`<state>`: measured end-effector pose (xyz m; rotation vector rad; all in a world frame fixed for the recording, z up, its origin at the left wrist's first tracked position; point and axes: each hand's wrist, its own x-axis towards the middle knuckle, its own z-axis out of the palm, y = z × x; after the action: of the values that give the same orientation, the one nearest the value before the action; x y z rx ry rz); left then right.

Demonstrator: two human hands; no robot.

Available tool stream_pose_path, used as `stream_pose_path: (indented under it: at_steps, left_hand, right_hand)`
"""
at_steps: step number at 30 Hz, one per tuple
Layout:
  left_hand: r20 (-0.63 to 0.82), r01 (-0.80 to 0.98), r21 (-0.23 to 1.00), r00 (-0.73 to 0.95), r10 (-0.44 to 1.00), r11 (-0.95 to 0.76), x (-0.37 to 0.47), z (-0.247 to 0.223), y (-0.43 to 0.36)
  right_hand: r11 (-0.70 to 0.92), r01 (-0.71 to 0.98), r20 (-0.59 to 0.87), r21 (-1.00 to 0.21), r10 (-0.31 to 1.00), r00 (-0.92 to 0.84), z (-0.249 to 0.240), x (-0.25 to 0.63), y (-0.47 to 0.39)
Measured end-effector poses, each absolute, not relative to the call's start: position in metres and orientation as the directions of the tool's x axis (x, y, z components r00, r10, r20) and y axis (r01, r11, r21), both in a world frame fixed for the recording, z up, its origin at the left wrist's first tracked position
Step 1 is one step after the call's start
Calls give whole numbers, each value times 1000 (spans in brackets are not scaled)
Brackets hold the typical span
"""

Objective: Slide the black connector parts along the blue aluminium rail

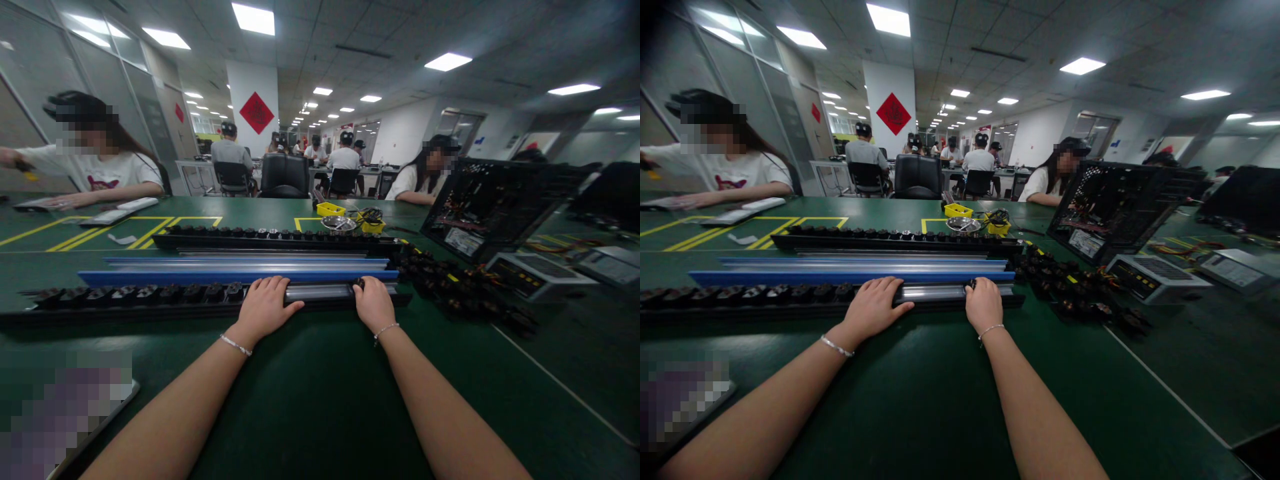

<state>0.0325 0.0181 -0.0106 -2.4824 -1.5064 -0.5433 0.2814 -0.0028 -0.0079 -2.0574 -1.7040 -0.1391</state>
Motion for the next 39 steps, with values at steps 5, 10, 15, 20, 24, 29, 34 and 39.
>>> stream_pose_path:
  at_steps: [5,10,15,20,24,29,34,39]
  left_hand:
    - [406,884,32,415,814,-467,33,-11,18]
    - [404,882,41,415,816,-469,33,-10,17]
    - [382,888,46,407,829,-457,33,-9,17]
    - [382,886,55,407,830,-460,33,-8,16]
    - [380,885,65,406,831,-462,33,-8,16]
    - [387,885,58,407,827,-462,34,-8,16]
    - [397,883,48,413,820,-467,33,-9,16]
    - [392,885,49,410,824,-463,33,-9,17]
  right_hand:
    - [-124,952,366,-278,903,225,-9,285,-2]
    - [-124,951,377,-285,897,230,-10,289,-2]
    - [-134,946,371,-295,896,243,-11,294,-3]
    - [-138,948,356,-288,903,240,-10,296,-3]
    - [-142,945,341,-294,908,243,-8,295,-3]
    - [-154,946,334,-285,909,248,-6,296,-3]
    - [-170,950,333,-262,908,254,-6,301,-3]
    - [-186,945,325,-268,906,270,-6,304,-4]
